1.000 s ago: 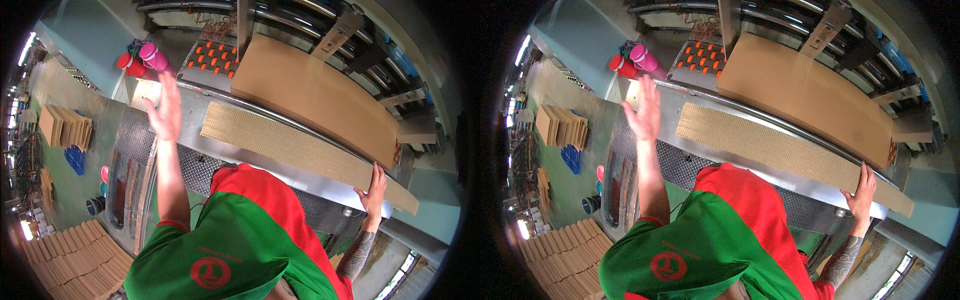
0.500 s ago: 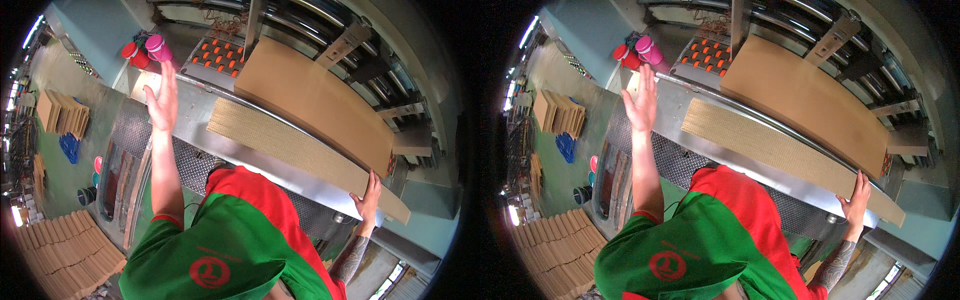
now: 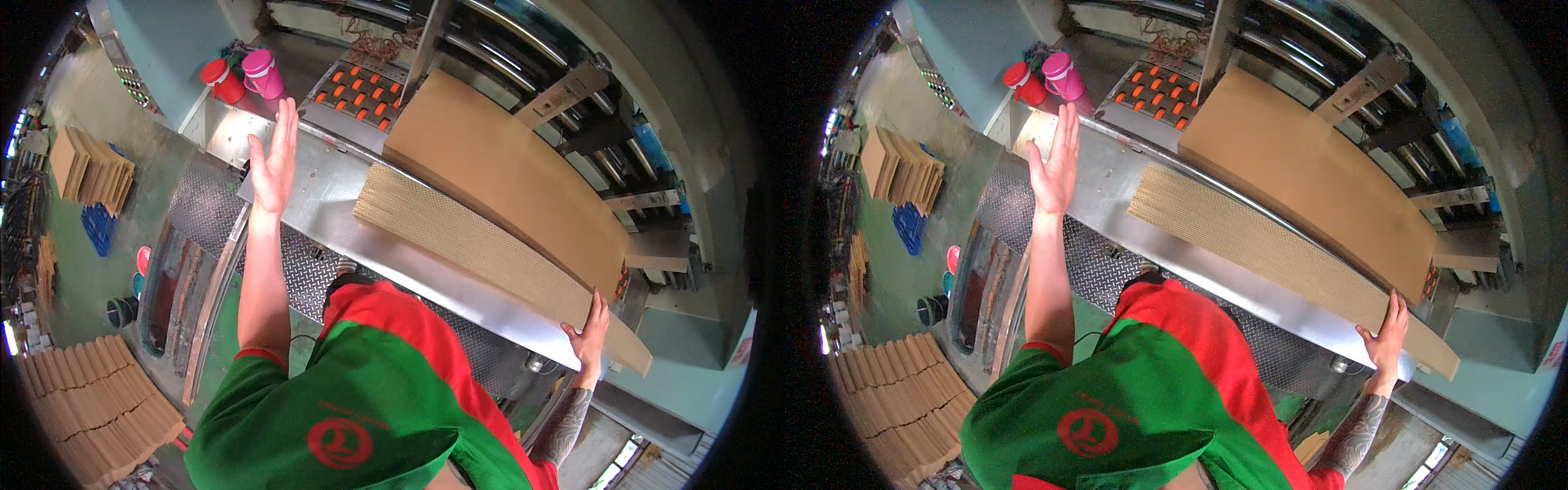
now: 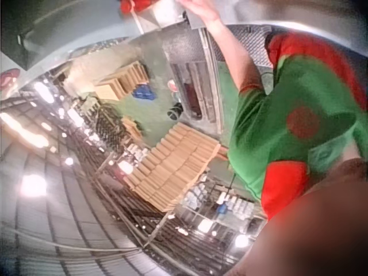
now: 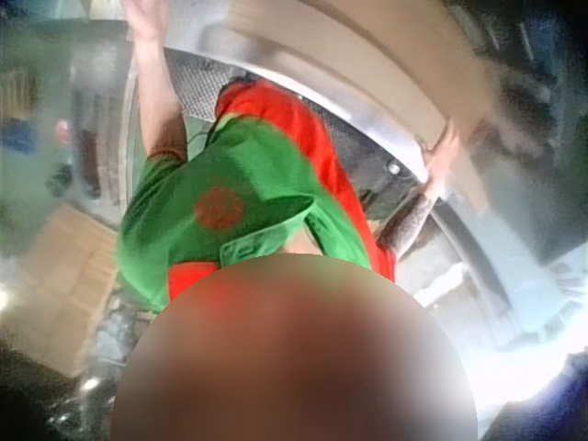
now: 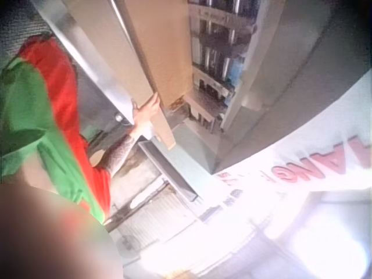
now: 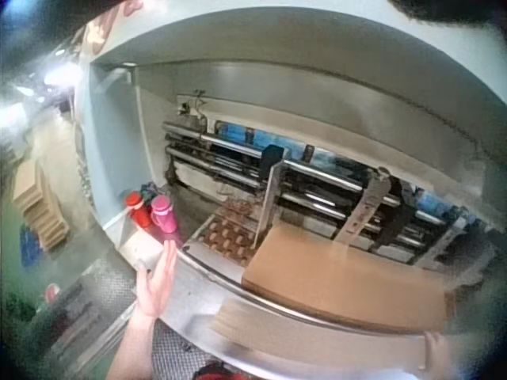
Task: The person picks up flat cardboard sheets from a stack on the floor and places them one by one onto a conveyor belt feeding a processing machine. The person aligns each sheet before it is pulled into the machine. Another worker is visible nearby handling similar sheets.
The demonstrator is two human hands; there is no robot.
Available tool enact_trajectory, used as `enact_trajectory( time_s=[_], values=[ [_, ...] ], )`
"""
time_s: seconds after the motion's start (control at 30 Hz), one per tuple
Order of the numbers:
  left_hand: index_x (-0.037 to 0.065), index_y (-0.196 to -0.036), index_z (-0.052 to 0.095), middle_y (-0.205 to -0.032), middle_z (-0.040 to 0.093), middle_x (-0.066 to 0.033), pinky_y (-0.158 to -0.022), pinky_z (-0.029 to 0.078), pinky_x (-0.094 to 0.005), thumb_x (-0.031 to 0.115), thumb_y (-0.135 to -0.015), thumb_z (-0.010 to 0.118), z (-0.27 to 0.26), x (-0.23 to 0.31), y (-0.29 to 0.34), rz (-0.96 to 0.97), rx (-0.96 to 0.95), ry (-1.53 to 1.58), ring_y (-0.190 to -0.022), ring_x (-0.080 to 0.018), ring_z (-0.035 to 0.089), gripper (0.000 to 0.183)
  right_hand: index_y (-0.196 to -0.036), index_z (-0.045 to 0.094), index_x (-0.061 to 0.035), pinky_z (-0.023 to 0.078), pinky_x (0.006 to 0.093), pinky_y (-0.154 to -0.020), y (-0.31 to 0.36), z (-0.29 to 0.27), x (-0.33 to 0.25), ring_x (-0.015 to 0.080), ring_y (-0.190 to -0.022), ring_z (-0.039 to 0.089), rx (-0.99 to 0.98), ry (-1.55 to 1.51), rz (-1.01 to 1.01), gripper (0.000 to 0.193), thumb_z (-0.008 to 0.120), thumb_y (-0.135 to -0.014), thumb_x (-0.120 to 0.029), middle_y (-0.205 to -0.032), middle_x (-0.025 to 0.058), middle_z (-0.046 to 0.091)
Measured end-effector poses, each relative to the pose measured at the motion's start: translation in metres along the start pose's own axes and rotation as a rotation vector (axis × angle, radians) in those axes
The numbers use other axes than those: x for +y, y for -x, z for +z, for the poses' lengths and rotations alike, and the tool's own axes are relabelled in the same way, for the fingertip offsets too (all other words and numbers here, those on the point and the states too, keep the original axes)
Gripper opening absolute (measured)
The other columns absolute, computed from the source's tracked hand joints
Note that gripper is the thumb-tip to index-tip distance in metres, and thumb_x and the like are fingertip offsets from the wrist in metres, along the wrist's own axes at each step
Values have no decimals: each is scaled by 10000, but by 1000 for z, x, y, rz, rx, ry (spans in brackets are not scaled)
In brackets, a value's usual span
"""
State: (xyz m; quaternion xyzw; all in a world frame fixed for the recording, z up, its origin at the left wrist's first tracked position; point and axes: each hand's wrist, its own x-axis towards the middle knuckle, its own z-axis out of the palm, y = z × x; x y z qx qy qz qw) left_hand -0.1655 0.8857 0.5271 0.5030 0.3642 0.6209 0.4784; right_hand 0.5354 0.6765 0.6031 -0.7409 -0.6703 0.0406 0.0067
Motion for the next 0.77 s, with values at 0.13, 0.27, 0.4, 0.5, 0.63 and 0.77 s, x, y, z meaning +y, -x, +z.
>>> enact_trajectory(
  time_s=[0.13,0.27,0.4,0.5,0.63,0.77],
  values=[
    [50,-1773,103,-1856,104,-148,-1379,-26,-466,819,-1069,77,46,-40,7,-83,-116,-54,-1719,-294,71,1043,-1718,301,-111,272,614,-1297,1,4,3,428,-1598,347,-9,30,11,1281,1007,-659,-249,-1696,197,410],
    [8,-1759,181,-1821,237,-204,-1378,38,-469,808,-1080,186,89,-49,17,-121,-190,91,-1701,-329,173,1050,-1722,294,-114,223,662,-1301,6,6,5,414,-1624,316,-22,91,57,1271,1000,-678,-277,-1732,178,369],
    [-24,-1730,261,-1759,365,-223,-1366,122,-468,740,-1056,388,74,-34,18,34,-305,-77,-1667,-336,269,1026,-1747,218,-126,201,700,-1302,2,-2,-15,415,-1637,293,-105,181,158,1325,999,-691,-304,-1753,170,329],
    [-45,-1623,465,-1587,570,-219,-1292,307,-464,526,-993,560,92,-39,26,210,-324,-188,-1514,-315,485,856,-1773,130,-148,173,791,-1269,-9,-49,-73,411,-1639,306,-373,347,227,1525,1030,-582,-460,-1768,180,315],
    [-56,-1438,642,-1322,697,-189,-1160,425,-427,333,-980,551,100,-46,29,113,-186,-53,-1285,-287,631,608,-1633,475,-70,403,497,-1255,-6,-123,-219,435,-1496,513,34,-103,-182,832,813,-882,-191,-1563,222,592],
    [-19,-1479,621,-1308,696,-176,-1170,426,-424,443,-1008,506,101,-61,30,47,-142,36,-1282,-275,628,670,-1350,670,-37,597,436,-943,24,-158,-328,343,-1060,759,144,-215,-722,496,797,-880,-132,-1194,144,758]
  ],
)
